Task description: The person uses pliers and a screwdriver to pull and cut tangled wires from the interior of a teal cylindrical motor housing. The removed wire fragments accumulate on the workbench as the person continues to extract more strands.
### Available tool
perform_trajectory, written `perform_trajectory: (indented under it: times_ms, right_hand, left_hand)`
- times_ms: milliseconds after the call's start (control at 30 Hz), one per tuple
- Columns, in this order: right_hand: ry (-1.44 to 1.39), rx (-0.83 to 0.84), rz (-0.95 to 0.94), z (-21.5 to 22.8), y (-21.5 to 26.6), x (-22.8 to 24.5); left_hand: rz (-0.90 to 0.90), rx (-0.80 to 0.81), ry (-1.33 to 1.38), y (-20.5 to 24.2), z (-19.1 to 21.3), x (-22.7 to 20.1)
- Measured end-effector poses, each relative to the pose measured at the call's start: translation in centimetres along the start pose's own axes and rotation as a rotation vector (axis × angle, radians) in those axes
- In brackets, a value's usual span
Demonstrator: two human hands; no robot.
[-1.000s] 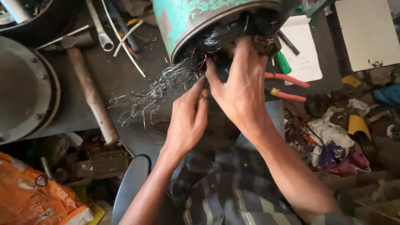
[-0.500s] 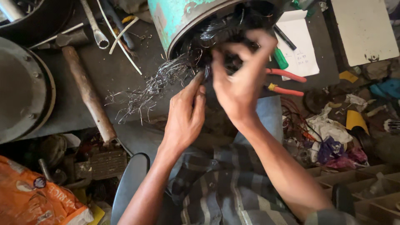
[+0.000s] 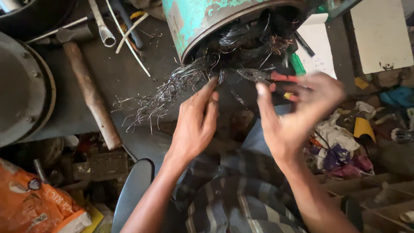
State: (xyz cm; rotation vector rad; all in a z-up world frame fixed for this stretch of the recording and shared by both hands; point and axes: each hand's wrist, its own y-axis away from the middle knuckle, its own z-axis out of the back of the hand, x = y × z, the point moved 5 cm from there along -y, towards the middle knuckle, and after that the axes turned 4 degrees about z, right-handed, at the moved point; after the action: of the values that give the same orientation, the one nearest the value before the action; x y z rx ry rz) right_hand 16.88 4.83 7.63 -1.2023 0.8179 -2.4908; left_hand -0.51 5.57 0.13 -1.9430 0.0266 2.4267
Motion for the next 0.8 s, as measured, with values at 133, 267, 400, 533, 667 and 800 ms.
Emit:
perform_trajectory:
  times_ms: [133,267,400,533,667,800]
  right_hand:
    - [0.293,0.241,0.462,-0.4,-0.8,3.9]
    - [0.617,0.481,0.548,-2.6,-1.4,2.6]
    - [0.631,0.531,0.380,-3.3,-2.0,1.2]
    - [0.482,0.474,0.250,-2.7,-1.6,0.8]
    - [0.343,0.479,0.228,-1.3,-1.0,0.4]
    - [0.415,0.549,0.206,0.1,-0.2,-0.1]
  left_hand:
    - [-0.101,-0.018,0.006,0.0,0.0,0.1]
    - [-0.170,-0.041,-0.024,0.5,-0.4,-0.1]
    - [-0.114,-0.040,-0.002,0.6,-0.3,0.0]
    - [-0.065,-0.021,-0.021,0.4,-0.5,-0.5]
    - [-0.009,-0.003,-0.040,0.4,-0.9,-0.6]
    - [-0.050,-0.002,-0.040,0.2,-0.9,-0.8]
